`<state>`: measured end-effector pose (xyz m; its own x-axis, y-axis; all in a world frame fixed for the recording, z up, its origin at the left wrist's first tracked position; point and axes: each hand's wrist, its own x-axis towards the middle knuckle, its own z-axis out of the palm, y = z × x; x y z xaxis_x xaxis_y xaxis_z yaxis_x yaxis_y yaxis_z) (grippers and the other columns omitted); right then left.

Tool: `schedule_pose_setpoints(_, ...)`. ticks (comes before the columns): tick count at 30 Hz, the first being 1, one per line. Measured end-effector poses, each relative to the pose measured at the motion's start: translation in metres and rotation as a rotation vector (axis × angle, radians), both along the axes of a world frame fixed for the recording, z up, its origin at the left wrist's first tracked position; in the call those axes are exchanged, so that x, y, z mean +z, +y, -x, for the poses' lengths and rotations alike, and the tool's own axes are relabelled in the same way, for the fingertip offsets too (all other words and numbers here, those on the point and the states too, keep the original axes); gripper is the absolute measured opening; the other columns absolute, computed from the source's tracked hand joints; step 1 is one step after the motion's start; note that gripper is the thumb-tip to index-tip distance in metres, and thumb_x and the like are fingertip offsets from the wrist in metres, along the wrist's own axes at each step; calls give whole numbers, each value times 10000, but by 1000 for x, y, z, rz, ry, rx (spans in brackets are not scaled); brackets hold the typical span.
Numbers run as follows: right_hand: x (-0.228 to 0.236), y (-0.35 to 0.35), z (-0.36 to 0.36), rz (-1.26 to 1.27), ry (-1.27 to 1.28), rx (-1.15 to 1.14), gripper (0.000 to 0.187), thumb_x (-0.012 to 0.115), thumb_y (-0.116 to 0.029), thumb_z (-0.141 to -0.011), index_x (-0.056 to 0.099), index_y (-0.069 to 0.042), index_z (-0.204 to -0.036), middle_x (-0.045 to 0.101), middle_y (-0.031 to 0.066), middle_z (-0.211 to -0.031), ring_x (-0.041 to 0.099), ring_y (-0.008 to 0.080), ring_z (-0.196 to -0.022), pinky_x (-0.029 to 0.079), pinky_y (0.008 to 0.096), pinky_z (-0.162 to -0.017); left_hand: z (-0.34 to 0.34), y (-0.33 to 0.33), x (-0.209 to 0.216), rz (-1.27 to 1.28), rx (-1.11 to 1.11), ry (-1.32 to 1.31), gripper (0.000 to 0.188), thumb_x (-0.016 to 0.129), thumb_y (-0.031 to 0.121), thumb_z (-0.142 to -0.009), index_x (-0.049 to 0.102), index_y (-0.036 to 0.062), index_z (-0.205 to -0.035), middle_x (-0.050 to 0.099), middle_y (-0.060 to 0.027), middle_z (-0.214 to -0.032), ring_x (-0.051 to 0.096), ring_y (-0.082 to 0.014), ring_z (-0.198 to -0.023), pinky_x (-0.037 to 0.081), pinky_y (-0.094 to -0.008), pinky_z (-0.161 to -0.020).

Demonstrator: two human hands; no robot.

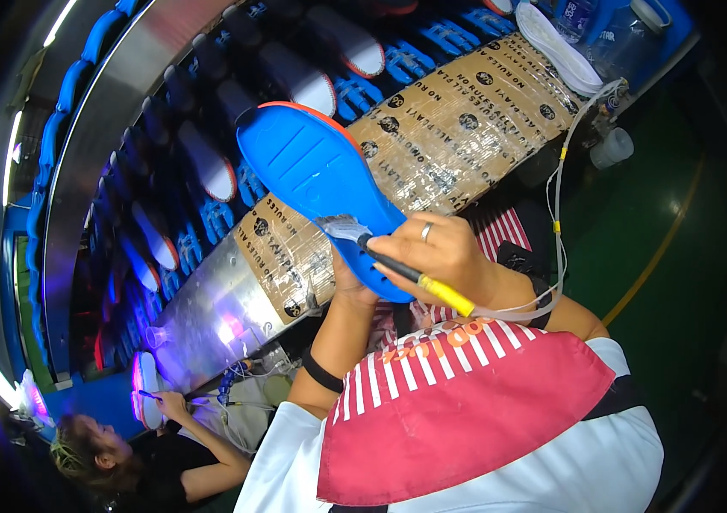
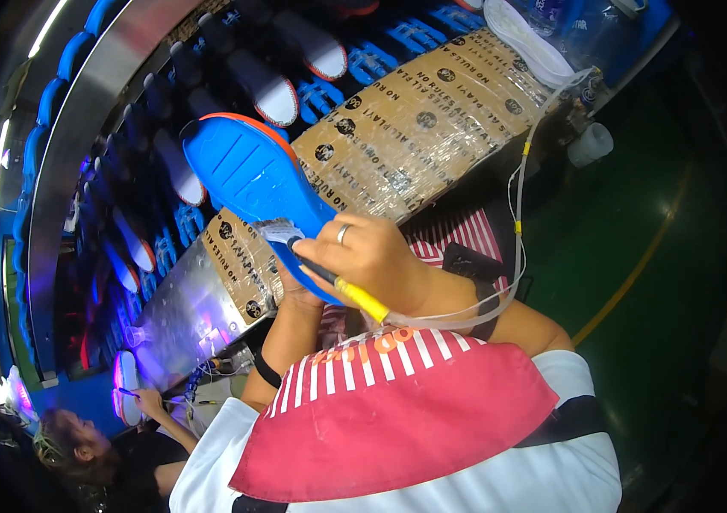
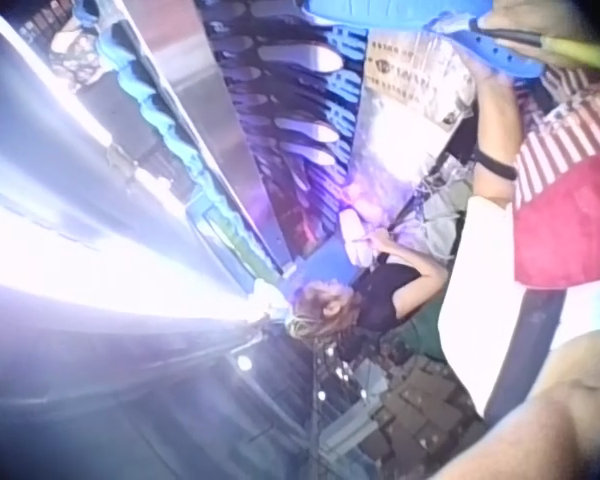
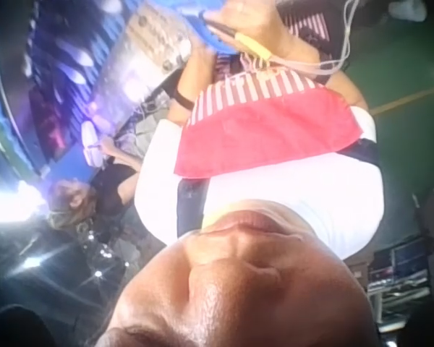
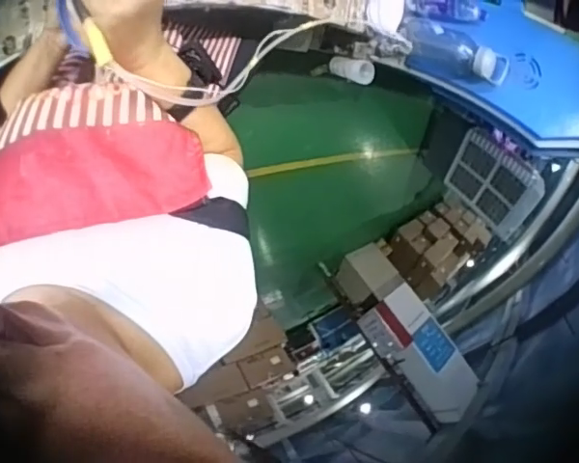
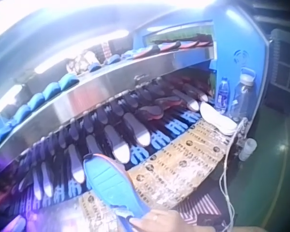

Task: Applying adhesive to blue shoe soles using a brush tool in a factory setting.

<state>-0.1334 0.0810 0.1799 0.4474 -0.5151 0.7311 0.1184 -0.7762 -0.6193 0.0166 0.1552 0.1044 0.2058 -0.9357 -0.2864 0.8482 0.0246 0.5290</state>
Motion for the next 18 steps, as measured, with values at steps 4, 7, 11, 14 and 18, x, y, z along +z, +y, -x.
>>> schedule_pose_setpoints(4,1,11,2,11,67,225,279,725,-78,-620,626,-47,-879,588,75,-711,592,216,-649,481,301,-558,-5,-9,2,270,-236,115,708,586,556,-779,437,53,-1254,538,-219,-1176,545,-395,-1041,475,-511,-863)
schedule_pose_setpoints(7,-5,9,1,-56,10,167,295,733,-79,-608,626,-54,-882,581,75,-703,593,217,-652,483,308,-560,-12,-8,3,229,-136,172,742,624,590,-721,467,74,-1230,516,-245,-1179,512,-421,-1059,468,-530,-867)
schedule_pose_setpoints(11,-6,13,-3,-59,51,130,288,735,-91,-618,627,-52,-882,583,74,-697,598,229,-645,491,321,-585,-17,-13,7,238,-138,209,849,617,636,-703,413,43,-1275,526,-259,-1165,520,-443,-1057,473,-533,-867)
schedule_pose_setpoints(14,-1,10,1,-38,128,255,263,730,-106,-650,634,-57,-890,599,88,-709,606,249,-647,493,330,-610,-20,-11,0,428,-73,4,855,608,646,-707,409,46,-1283,523,-265,-1165,513,-441,-1068,478,-531,-858)
schedule_pose_setpoints(18,3,2,7,-254,117,290,228,728,-118,-683,655,-48,-888,623,124,-745,621,275,-682,491,344,-616,-40,-9,6,336,-178,199,755,602,572,-755,419,64,-1283,475,-229,-1235,464,-413,-1114,445,-547,-885)
